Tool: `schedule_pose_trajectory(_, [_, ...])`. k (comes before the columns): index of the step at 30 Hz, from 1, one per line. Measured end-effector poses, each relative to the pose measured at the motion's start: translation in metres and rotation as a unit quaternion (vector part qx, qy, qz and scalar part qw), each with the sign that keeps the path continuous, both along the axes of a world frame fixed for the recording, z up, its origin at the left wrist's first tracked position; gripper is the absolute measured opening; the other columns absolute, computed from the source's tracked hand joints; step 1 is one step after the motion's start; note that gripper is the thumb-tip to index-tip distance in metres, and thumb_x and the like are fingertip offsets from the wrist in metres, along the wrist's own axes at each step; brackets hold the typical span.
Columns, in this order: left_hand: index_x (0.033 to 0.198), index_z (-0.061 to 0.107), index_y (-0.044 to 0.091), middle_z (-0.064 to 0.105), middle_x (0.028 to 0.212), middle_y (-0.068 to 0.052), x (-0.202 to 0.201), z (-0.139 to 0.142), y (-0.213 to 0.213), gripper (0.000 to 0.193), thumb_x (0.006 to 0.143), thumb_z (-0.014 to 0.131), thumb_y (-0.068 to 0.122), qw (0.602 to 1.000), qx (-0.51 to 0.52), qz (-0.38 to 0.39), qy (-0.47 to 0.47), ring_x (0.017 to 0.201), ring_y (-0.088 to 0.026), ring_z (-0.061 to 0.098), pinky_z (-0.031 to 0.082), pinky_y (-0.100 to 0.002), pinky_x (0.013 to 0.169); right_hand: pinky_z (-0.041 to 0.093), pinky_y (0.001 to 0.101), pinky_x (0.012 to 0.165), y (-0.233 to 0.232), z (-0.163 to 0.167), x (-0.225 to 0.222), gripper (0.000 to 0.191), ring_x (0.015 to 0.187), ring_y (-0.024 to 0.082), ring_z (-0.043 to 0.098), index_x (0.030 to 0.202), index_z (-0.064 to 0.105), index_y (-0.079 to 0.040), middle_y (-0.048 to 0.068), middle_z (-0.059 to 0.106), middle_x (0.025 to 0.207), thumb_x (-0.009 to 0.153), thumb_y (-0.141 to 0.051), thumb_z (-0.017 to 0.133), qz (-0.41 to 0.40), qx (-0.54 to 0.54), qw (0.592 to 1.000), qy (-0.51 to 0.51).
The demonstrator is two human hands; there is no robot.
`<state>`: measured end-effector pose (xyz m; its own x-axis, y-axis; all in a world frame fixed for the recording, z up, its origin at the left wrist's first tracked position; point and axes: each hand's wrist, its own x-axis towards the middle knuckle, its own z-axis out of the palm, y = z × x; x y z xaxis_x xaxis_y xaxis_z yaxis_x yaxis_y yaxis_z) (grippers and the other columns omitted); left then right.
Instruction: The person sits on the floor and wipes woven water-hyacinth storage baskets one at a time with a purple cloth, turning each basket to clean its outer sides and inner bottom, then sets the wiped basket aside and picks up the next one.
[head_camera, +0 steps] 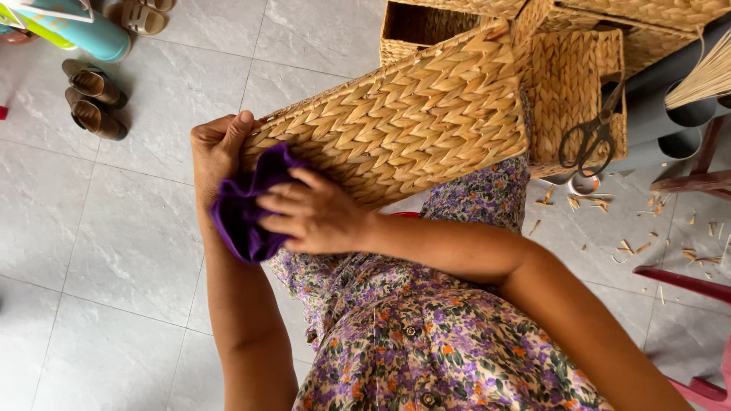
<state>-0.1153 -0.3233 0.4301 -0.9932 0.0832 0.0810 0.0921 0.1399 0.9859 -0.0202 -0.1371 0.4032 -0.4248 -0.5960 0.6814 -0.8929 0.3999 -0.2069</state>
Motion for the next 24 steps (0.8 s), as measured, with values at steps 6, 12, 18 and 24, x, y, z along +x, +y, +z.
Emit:
schedule_pose_trajectory(6, [0.082, 0.074, -0.004, 0.055, 0.066, 0.003, -0.004, -0.017, 0.0, 0.037, 0.104, 0.078, 0.025, 0.994, -0.056, 0.042, 0.079, 0.064, -0.005, 0.04, 0.033, -0.026, 0.057, 0.045, 0.0361, 0.096, 0.104, -0.017, -0.039, 0.042, 0.113, 0.02, 0.057, 0.125, 0.071, -0.012, 0.005, 0.063, 0.128, 0.085, -0.02, 0.081, -0.136, 0.021, 0.99, 0.04])
schedule_pose_trajectory(12, [0.087, 0.076, -0.003, 0.062, 0.069, 0.004, -0.005, -0.023, 0.002, 0.027, 0.101, 0.078, 0.021, 0.996, -0.027, 0.03, 0.085, 0.064, -0.004, 0.045, 0.036, -0.024, 0.057, 0.047, 0.041, 0.108, 0.216, 0.005, -0.049, 0.04, 0.122, 0.027, 0.056, 0.121, 0.073, -0.01, 0.012, 0.061, 0.139, 0.082, -0.011, 0.079, -0.344, 0.034, 0.937, 0.055])
schedule_pose_trajectory(18, [0.089, 0.077, -0.001, 0.064, 0.068, 0.004, -0.005, -0.026, 0.003, 0.024, 0.098, 0.08, 0.021, 0.996, -0.032, 0.03, 0.073, 0.062, -0.003, 0.047, 0.038, -0.023, 0.056, 0.048, 0.0385, 0.109, 0.154, -0.008, -0.04, 0.034, 0.127, 0.025, 0.057, 0.12, 0.073, -0.006, 0.009, 0.061, 0.136, 0.087, -0.007, 0.08, -0.266, -0.033, 0.963, 0.037])
schedule_pose_trajectory(24, [0.086, 0.076, -0.002, 0.058, 0.067, 0.005, 0.0, -0.019, 0.002, 0.027, 0.101, 0.079, 0.02, 0.998, -0.03, 0.018, 0.048, 0.061, -0.003, 0.041, 0.032, -0.023, 0.053, 0.037, 0.0488, 0.109, 0.015, -0.009, -0.005, 0.054, 0.131, 0.024, 0.051, 0.119, 0.073, -0.01, 0.007, 0.06, 0.135, 0.073, -0.036, 0.084, -0.034, -0.003, 0.999, 0.006])
